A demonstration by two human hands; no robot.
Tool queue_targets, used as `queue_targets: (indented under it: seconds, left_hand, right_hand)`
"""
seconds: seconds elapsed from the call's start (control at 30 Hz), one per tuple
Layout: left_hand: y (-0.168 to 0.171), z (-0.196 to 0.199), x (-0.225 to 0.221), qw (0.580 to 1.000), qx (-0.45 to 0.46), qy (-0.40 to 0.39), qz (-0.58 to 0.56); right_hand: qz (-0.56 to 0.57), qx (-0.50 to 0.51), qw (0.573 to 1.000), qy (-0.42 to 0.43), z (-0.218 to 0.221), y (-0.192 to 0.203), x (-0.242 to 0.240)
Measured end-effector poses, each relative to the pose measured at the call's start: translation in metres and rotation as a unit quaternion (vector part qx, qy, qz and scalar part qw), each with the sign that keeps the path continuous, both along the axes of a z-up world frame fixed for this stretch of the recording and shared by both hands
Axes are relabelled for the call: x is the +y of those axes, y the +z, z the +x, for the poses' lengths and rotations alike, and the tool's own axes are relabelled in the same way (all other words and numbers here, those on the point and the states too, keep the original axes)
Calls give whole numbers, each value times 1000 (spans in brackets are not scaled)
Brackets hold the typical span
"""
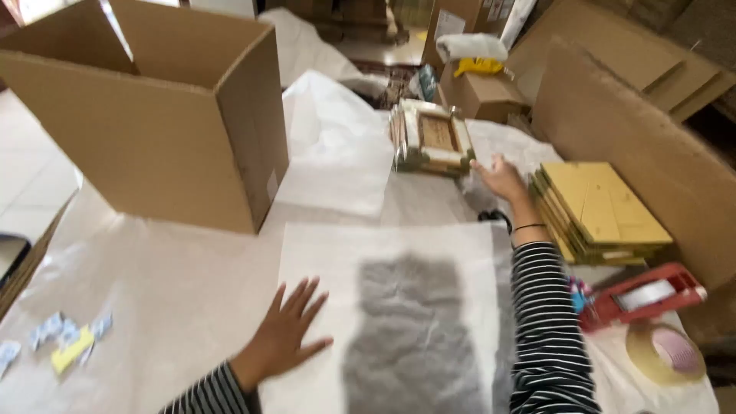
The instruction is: A person wraps a decorative picture frame in white protective paper on a packaging table.
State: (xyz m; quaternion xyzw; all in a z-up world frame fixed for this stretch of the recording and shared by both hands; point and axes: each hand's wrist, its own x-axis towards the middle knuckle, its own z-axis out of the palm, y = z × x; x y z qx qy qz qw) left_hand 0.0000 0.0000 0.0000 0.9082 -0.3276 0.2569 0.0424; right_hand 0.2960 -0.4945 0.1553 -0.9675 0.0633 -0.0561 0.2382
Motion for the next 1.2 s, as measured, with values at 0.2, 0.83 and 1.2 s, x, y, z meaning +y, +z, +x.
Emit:
queue_targets:
  seconds: [0.2, 0.83, 1.2]
  left_hand:
    - [5, 1, 1, 996, -71, 28, 49]
    - [1, 5, -3, 995, -75, 34, 48]
    - [18, -4, -1, 999, -4, 15, 28]
  right_hand:
    - [136, 3, 984, -118, 86, -57, 1]
    - [475, -55, 860, -177, 124, -49, 5]
    - [545, -97, 826, -104, -44, 61, 78]
